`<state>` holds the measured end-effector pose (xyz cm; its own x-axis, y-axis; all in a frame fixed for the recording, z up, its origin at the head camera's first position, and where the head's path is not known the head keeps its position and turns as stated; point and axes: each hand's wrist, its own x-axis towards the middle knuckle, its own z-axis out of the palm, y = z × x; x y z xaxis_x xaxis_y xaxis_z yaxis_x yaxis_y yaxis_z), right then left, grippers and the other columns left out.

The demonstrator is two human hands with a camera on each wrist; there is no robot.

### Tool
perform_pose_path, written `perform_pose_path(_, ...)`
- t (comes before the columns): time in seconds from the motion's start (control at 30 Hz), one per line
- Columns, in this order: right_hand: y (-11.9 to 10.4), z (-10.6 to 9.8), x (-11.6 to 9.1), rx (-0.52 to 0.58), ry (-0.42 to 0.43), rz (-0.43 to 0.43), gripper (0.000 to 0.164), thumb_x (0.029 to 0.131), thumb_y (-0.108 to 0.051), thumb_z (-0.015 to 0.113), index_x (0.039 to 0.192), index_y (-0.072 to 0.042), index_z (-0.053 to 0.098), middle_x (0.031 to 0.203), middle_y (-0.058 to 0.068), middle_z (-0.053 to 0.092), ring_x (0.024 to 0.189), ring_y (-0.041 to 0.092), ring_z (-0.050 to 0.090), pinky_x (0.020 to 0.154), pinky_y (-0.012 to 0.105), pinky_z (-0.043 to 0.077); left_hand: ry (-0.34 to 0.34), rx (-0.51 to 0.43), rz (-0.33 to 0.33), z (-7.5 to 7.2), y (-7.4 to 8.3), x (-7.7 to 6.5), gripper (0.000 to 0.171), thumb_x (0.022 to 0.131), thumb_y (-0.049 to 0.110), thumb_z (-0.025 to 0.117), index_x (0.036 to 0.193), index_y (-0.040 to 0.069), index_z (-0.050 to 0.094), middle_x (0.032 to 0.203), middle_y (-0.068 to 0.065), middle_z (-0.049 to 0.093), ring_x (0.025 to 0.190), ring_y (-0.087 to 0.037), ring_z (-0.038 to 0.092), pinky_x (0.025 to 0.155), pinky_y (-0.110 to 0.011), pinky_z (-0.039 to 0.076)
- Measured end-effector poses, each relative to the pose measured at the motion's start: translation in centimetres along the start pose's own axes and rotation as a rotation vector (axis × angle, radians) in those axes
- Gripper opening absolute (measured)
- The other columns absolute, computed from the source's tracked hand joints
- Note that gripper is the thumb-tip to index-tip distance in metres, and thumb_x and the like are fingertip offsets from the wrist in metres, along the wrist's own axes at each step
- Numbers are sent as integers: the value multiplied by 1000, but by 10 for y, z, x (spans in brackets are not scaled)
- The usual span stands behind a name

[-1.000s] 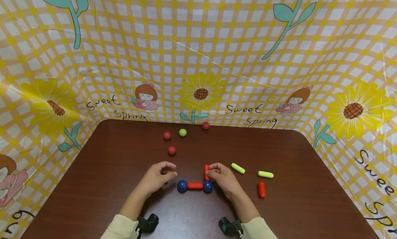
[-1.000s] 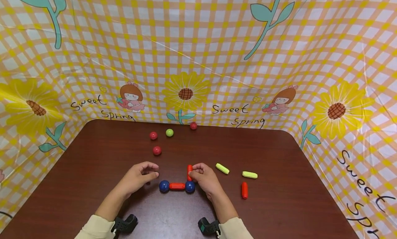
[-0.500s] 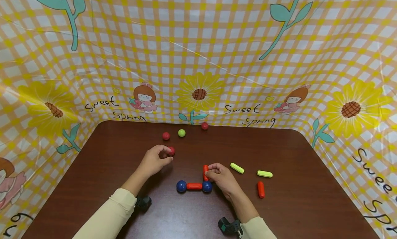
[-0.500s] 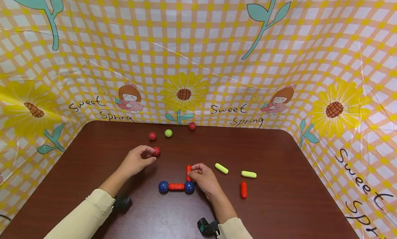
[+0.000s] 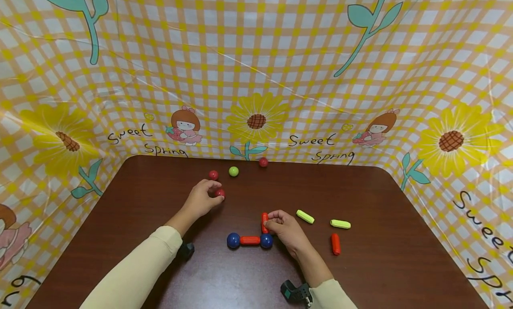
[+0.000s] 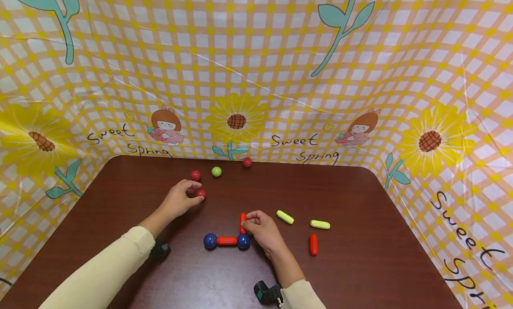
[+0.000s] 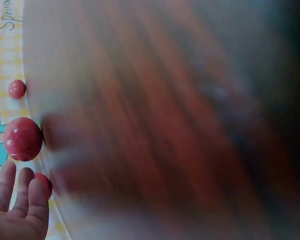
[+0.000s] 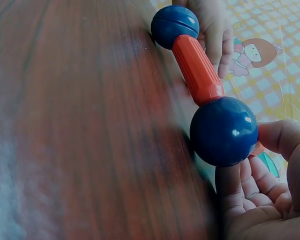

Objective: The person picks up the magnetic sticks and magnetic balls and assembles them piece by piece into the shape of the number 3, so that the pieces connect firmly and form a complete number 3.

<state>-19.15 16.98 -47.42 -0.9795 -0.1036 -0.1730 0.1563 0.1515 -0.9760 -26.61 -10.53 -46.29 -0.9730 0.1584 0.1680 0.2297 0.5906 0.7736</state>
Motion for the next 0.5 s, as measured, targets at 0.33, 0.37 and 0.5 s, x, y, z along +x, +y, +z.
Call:
perform_pose_path(0.33, 1, 0, 0, 10, 3, -1, 20, 88, -2, 65, 106, 5, 58, 85, 7, 64, 77, 19, 59, 71, 29, 50, -53, 52, -29, 10, 1, 6, 30, 84, 10, 78, 111, 4, 69, 110, -11, 61, 96, -26, 56, 89, -42, 46)
perform_pose_path(0.37, 1, 0, 0, 12, 3, -3, 21, 88, -2, 65, 106, 5, 58, 85, 7, 64, 77, 19, 59, 71, 29, 50, -57, 58, -27, 10, 2, 6, 29, 84, 9, 78, 111, 4, 69, 110, -11, 61, 95, -26, 56, 88, -43, 46)
perform_pose_path(0.5, 1, 1, 1, 13, 4, -5, 21, 88, -1, 65, 106, 5, 58, 85, 7, 64, 77, 19, 60, 72, 29, 51, -67, 78, -9, 13, 3, 7, 26, 85, 9, 77, 110, 5, 70, 106, -9, 61, 93, -24, 56, 87, -42, 46)
